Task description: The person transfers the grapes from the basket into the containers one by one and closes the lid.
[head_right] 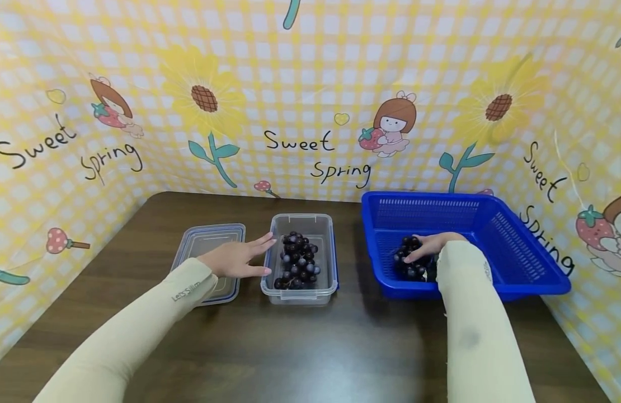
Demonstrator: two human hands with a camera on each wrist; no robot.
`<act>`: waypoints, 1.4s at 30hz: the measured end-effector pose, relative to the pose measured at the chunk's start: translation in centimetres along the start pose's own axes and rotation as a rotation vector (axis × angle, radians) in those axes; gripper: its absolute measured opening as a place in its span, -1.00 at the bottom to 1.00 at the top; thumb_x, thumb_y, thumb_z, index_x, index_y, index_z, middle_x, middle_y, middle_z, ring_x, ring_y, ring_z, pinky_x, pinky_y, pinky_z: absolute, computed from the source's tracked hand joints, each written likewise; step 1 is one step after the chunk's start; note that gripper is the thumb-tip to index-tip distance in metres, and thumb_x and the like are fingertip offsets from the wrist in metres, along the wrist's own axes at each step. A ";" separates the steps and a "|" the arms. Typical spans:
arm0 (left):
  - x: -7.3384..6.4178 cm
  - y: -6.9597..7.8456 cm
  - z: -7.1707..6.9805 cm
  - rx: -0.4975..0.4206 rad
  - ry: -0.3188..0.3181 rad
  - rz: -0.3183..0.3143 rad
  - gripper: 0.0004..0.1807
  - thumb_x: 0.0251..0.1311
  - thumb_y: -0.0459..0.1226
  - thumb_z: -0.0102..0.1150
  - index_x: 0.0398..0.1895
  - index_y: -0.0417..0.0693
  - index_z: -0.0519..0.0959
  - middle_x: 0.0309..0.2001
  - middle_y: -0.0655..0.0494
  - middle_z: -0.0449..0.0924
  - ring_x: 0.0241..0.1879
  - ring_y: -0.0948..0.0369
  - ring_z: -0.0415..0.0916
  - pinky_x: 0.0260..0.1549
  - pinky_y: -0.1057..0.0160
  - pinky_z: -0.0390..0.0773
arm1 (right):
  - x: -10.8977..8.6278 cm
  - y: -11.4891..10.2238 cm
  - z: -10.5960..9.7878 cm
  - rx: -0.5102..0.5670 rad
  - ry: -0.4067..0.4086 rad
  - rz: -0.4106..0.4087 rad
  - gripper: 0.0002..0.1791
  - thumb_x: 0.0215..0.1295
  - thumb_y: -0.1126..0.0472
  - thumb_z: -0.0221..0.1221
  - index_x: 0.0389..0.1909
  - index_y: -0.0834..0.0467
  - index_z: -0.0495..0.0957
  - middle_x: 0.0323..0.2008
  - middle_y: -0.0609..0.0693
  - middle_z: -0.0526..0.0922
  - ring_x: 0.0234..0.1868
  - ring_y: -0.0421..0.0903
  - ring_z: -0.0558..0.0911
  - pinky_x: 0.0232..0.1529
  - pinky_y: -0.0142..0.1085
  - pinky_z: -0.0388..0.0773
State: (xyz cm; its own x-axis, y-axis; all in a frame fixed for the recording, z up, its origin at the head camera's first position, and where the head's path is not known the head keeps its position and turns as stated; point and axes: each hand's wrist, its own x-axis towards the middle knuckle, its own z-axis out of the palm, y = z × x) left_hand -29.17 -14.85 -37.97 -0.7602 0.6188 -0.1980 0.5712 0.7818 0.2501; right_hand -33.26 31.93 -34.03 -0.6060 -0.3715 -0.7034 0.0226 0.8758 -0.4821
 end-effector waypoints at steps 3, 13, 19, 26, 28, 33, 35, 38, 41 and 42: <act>0.2 0.0 0.1 0.007 -0.008 -0.018 -0.10 0.26 0.28 -0.11 0.53 0.05 -0.04 0.52 0.11 -0.20 -0.76 0.28 0.24 -0.69 0.29 0.31 | 0.6 -0.5 0.3 -0.021 0.001 0.012 0.18 0.28 -0.13 0.14 0.40 0.46 -0.48 0.37 0.54 -0.44 0.38 0.45 -0.33 0.32 0.25 -0.14; 0.4 -0.1 0.1 -0.005 -0.022 -0.037 -0.12 0.28 0.24 -0.08 0.53 0.08 -0.06 0.53 0.12 -0.21 -0.74 0.26 0.32 -0.66 0.26 0.36 | 1.8 -1.9 1.3 -0.023 0.031 0.115 0.16 0.26 -0.08 0.18 0.38 0.53 -0.40 0.39 0.52 -0.36 0.40 0.42 -0.27 0.34 0.19 -0.06; 0.6 -0.1 0.3 -0.021 -0.004 -0.014 -0.12 0.28 0.25 -0.09 0.53 0.07 -0.06 0.53 0.12 -0.20 -0.74 0.26 0.30 -0.67 0.26 0.36 | 2.1 -2.4 0.8 -0.097 0.042 0.072 0.11 0.17 0.01 0.20 0.40 0.53 -0.30 0.40 0.51 -0.26 0.41 0.39 -0.16 0.33 0.12 0.06; 0.6 -0.4 0.5 0.001 0.023 0.009 -0.12 0.29 0.22 -0.07 0.52 0.00 -0.04 0.52 0.05 -0.16 -0.73 0.28 0.29 -0.64 0.27 0.36 | 2.7 -3.2 0.5 -0.105 -0.011 -0.046 -0.45 0.25 0.11 0.09 0.15 0.36 0.25 0.08 0.27 0.37 0.13 0.16 0.35 0.18 -0.01 0.31; 0.5 -0.4 0.4 0.004 0.027 0.013 -0.12 0.29 0.24 -0.08 0.53 0.01 -0.04 0.52 0.06 -0.17 -0.74 0.27 0.27 -0.62 0.26 0.37 | 2.9 -3.5 0.5 -0.103 -0.009 -0.025 -0.45 0.27 0.09 0.10 0.14 0.35 0.25 0.05 0.23 0.39 0.12 0.14 0.36 0.18 -0.01 0.32; 0.5 -0.4 0.3 0.007 0.045 0.035 -0.10 0.28 0.27 -0.11 0.52 -0.01 -0.04 0.52 0.03 -0.15 -0.76 0.29 0.22 -0.61 0.27 0.37 | 3.3 -3.6 0.6 -0.044 0.020 0.007 -0.45 0.22 0.17 0.16 0.15 0.34 0.26 0.04 0.22 0.43 0.10 0.13 0.40 0.15 -0.04 0.37; 0.5 -0.4 0.4 0.010 0.041 0.032 -0.10 0.28 0.27 -0.12 0.52 -0.01 -0.04 0.52 0.02 -0.16 -0.76 0.29 0.21 -0.63 0.28 0.36 | 3.5 -3.4 0.8 0.013 0.018 -0.020 -0.57 0.12 0.32 0.15 0.02 0.32 0.32 -0.08 0.14 0.49 -0.02 0.03 0.46 0.05 -0.15 0.43; 0.4 -0.3 0.5 0.005 0.033 0.023 -0.10 0.29 0.26 -0.12 0.53 -0.01 -0.05 0.52 0.02 -0.16 -0.75 0.30 0.23 -0.67 0.29 0.33 | 3.6 -3.2 0.9 0.037 0.038 -0.050 -0.58 -0.01 0.43 0.12 -0.04 0.32 0.36 -0.17 0.04 0.53 -0.12 -0.05 0.47 -0.07 -0.25 0.46; 0.4 -0.2 0.6 -0.009 0.029 0.017 -0.12 0.30 0.23 -0.09 0.53 -0.01 -0.05 0.52 0.03 -0.16 -0.75 0.28 0.24 -0.69 0.28 0.31 | 3.3 -3.2 1.0 -0.001 0.080 -0.026 -0.59 -0.01 0.41 0.12 -0.05 0.33 0.36 -0.18 0.06 0.51 -0.13 -0.04 0.44 -0.10 -0.25 0.44; 0.4 -0.1 0.7 -0.013 0.029 0.018 -0.12 0.30 0.23 -0.09 0.53 0.00 -0.05 0.52 0.02 -0.16 -0.75 0.28 0.23 -0.69 0.28 0.31 | 3.1 -3.1 1.1 -0.013 0.095 -0.006 -0.61 0.00 0.39 0.13 -0.08 0.32 0.38 -0.20 0.06 0.50 -0.14 -0.03 0.43 -0.11 -0.25 0.42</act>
State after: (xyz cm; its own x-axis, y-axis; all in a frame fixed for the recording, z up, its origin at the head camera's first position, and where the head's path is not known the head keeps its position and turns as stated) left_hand -29.34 -14.65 -38.75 -0.7583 0.6305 -0.1659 0.5814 0.7691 0.2656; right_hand -34.36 27.69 -35.32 -0.6788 -0.3464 -0.6474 0.0086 0.8779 -0.4788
